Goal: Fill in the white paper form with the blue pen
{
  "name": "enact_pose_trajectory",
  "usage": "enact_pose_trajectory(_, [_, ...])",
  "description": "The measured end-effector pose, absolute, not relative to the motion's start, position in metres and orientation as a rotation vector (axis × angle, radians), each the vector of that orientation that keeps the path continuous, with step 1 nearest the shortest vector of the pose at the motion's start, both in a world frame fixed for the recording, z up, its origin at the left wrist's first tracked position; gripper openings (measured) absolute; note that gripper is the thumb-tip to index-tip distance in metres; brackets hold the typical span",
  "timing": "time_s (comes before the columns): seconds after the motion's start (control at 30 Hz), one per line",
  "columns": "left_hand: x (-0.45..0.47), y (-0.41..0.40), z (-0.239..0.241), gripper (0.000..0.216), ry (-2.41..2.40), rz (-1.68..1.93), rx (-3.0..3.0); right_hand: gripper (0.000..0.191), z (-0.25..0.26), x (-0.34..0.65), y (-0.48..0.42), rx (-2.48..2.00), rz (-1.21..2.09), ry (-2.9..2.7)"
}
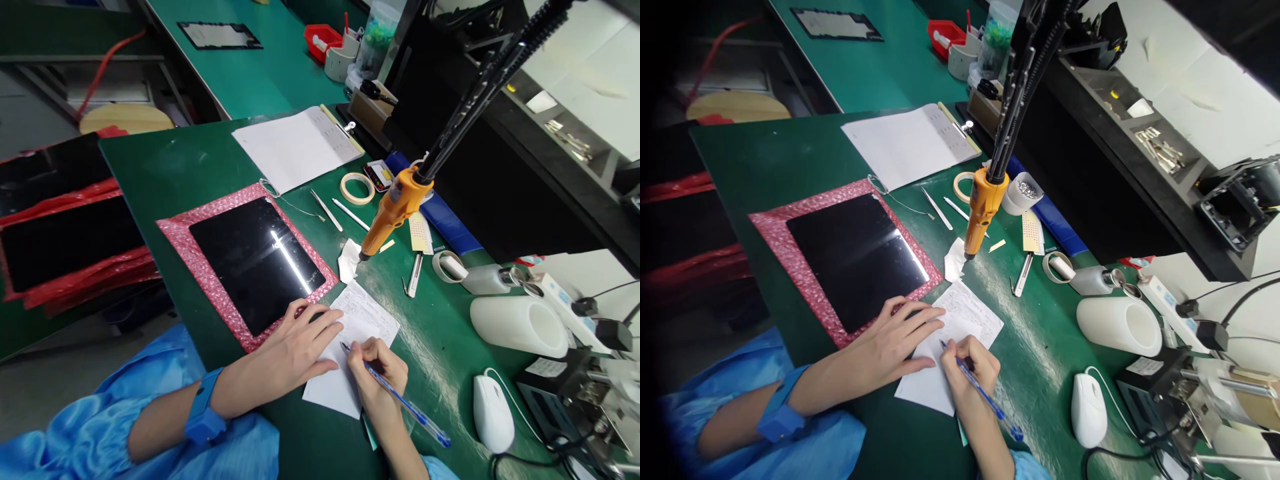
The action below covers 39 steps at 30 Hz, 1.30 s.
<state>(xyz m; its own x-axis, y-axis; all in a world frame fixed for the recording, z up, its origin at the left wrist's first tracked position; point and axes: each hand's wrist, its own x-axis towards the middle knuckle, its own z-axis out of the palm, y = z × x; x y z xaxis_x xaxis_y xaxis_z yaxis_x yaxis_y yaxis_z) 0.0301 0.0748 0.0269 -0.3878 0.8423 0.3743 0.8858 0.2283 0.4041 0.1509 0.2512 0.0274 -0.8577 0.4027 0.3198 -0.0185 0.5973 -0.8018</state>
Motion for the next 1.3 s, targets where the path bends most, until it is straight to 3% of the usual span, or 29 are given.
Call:
enact_pose_trajectory(0.57, [0.030, 0.073, 0.030, 0.068, -2.414, -0.891, -1.700, 0.045, 0.025, 0.148, 0.250, -0.297, 1.176, -2.374])
enact_pose_trajectory(1.1, [0.029, 0.072, 0.031, 0.048, -2.401, -0.864, -1.691, 0.041, 0.012, 0.160, 0.253, -0.367, 1.248, -2.367])
enact_pose_trajectory(1.3, [0.031, 0.071, 0.031, 0.058, -2.395, -0.878, -1.699, 0.039, 0.011, 0.161, 0.257, -0.446, 1.255, -2.300])
